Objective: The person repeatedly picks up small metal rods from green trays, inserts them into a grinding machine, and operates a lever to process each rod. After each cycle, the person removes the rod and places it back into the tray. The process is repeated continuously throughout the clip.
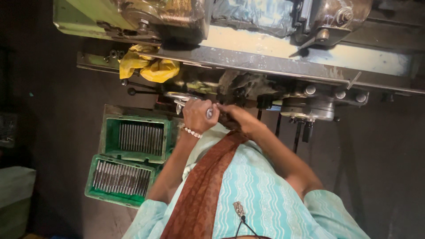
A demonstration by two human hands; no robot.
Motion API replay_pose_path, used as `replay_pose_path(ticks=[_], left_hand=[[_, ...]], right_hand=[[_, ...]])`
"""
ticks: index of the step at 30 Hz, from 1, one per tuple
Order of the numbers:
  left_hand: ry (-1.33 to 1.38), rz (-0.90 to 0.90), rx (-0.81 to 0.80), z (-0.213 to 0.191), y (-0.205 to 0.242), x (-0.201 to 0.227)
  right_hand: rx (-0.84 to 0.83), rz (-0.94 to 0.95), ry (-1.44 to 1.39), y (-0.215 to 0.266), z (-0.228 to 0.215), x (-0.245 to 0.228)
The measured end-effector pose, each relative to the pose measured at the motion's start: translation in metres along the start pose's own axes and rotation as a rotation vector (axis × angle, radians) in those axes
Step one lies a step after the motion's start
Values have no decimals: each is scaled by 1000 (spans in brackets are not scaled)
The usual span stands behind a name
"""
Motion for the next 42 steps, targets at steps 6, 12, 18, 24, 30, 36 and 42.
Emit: replay_pose_path(ticks=[6,12,18,24,30,36,42], left_hand=[[-28,-46,36,7,-5,-18],[515,-517,32,28,-4,-45],[1349,-1024,-143,63,58,-73],[595,-993,-292,108,168,-142],[-158,-1052,49,103,293,-277],[-276,-1021,123,91,328,-339],[-276,-1176,-38,110,346,-371]], right_hand=[[27,10,-124,-24,6,33],[420,-894,267,-33,10,-4],[365,-1369,1128,-6,30,-22],[686,-1333,950,5,-22,-25],[739,-1174,1008,32,-118,18],[923,-1128,1345,71,-146,46],[850,-1057,1484,99,-147,49]])
Point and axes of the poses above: each hand's wrist, its own y-axis away from the middle knuckle, its own z-axis out of the palm, x = y × z, the point moved 5 cm from there along -y, towards the middle knuckle, and after that the axes turned 4 degrees about -y, right-handed, at the moved point
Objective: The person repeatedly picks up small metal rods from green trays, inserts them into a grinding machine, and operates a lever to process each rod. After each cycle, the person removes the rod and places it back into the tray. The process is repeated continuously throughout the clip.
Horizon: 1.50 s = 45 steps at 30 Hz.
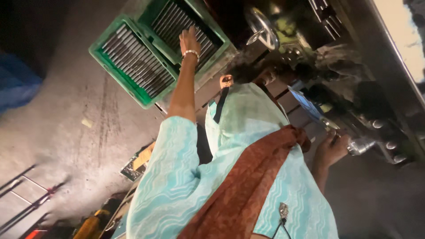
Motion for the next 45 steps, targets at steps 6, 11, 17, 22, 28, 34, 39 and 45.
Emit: replay_pose_path(ticks=[6,11,17,22,28,34,39,45], left_hand=[[-38,-122,-48,16,-23,-24],[-100,-87,19,17,-42,-29],[51,-265,17,2,-100,-67],[-286,-227,-93,3,-107,-78],[-242,-263,-751,17,-62,-64],[-201,-269,136,-43,25,-81],[-253,-312,157,-91,87,-174],[-265,-136,-165,-94,105,-166]], right_hand=[[-99,133,-57,-9,-5,14],[-230,1,252,-8,-1,14],[-305,73,218,-7,-6,2],[-318,-39,159,-10,-5,-22],[-369,-66,306,-13,5,-6],[-340,-38,208,-24,14,0],[-290,-196,138,-29,19,-21],[-333,52,-90,-29,42,-19]])
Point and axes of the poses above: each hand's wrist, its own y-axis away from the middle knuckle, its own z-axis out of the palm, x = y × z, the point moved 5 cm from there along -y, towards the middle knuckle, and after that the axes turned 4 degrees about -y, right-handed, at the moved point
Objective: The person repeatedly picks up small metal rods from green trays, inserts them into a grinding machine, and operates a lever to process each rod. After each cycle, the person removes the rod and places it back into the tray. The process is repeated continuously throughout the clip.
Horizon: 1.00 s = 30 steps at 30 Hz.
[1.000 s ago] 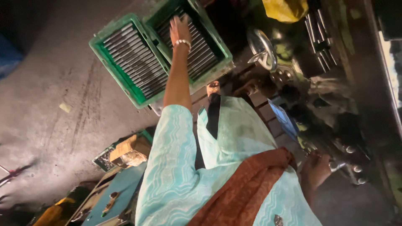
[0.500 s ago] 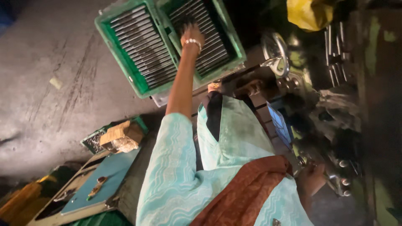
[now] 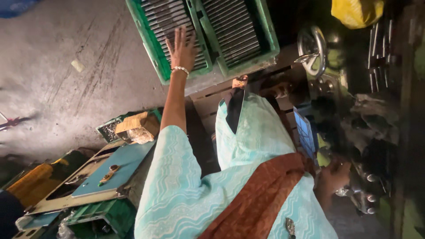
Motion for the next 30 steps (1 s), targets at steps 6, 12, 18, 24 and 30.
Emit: replay_pose_path(ticks=[6,12,18,24,30], left_hand=[[-71,113,266,3,38,7],[133,55,313,21,36,4],[-139,-198,113,17,14,18],[-369,28,109,-11,18,37],[454,-274,189,-30,20,128]], right_hand=[[46,-59,108,-3,4,3],[70,-128,187,15,9,25],[6,7,14,21,33,55],[115,62,54,19,37,33],[59,66,-53,-16,23,-19]])
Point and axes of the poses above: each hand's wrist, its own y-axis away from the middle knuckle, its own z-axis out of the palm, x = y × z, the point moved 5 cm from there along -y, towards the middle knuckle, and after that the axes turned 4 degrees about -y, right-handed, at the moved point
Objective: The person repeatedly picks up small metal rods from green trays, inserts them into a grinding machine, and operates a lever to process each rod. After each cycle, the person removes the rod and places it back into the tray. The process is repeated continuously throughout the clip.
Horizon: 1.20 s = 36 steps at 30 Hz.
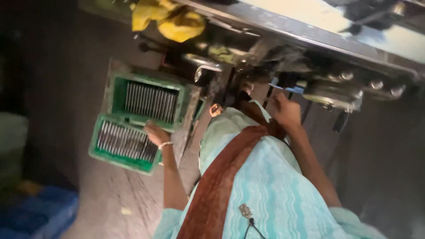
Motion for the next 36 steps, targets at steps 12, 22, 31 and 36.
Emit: replay_pose_path(ticks=[12,22,31,36], left_hand=[[604,389,-1612,2,282,378],[669,192,-1907,-50,323,422],[855,373,-1689,-52,344,425],[874,1058,-1198,-79,343,444]], right_hand=[[547,-129,-662,-55,-88,-90],[675,-365,-287,-25,-141,-99],[748,-312,-376,-12,-156,-104],[507,-11,-933,-11,-151,-93]])
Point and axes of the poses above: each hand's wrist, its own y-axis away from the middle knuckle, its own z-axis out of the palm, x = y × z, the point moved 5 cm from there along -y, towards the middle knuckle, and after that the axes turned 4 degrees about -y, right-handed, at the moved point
